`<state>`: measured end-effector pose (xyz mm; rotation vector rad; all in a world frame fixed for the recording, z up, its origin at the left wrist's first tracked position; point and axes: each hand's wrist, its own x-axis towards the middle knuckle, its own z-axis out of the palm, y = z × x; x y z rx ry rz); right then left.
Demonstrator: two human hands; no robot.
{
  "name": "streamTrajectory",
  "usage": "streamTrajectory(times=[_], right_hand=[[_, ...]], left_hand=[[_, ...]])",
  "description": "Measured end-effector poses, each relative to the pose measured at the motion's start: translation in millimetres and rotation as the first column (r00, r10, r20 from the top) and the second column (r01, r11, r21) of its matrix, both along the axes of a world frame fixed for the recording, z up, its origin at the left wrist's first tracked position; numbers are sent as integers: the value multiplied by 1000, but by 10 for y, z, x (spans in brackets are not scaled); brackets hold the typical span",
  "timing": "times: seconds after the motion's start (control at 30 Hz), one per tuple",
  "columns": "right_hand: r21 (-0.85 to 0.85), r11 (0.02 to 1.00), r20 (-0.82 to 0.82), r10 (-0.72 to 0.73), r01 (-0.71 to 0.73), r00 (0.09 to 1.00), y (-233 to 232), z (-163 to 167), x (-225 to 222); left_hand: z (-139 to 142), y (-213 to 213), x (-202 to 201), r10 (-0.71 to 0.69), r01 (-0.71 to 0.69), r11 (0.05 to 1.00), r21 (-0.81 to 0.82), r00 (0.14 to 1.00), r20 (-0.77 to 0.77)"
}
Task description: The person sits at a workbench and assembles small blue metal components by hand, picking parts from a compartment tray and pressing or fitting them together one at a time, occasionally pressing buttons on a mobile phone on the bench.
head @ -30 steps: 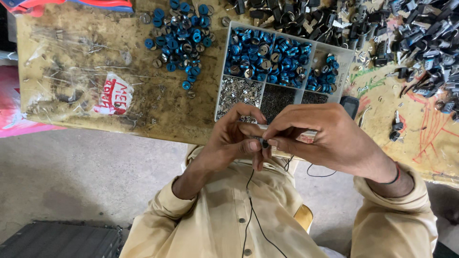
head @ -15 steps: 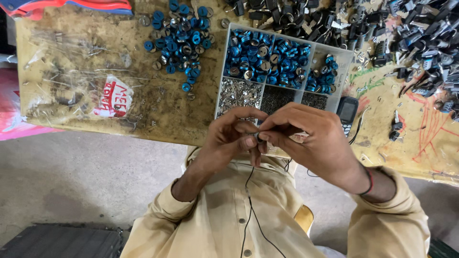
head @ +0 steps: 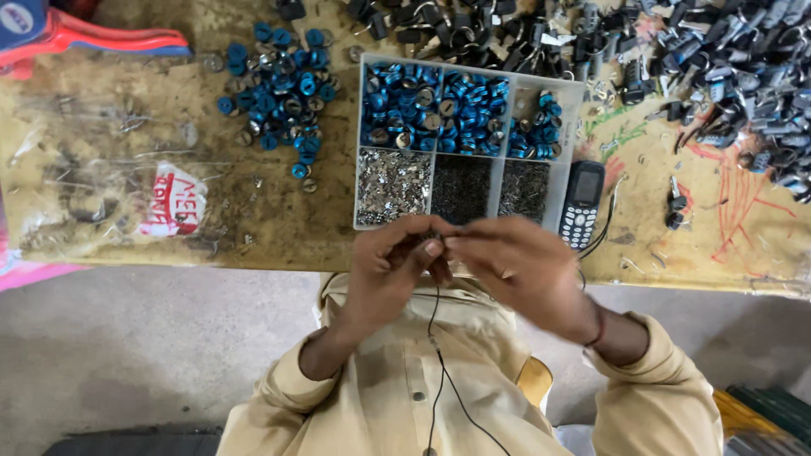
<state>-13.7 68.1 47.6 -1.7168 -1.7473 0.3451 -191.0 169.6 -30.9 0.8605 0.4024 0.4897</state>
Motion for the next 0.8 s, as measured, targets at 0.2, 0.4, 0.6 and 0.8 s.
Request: streamTrajectory(times=[0.2,0.4,0.6,0.8], right_hand=[[-29,960,390,-247,280,887,356,28,896],[-60,983,303,-146,172,942,369,-345,1383],[-346,906,-578,-412,245,705,159,-499,1516],[-323,928,-664,-361,185,655,106,-438,1365]], left_hand=[[-14,18,47,-32,35,999,-40,998,57],[-32,49,16,-71,82,995,-60,985,158],[-108,67,70,-136,167,978,-126,965,223],[-139,60,104,-168,199,971,-131,962,213]])
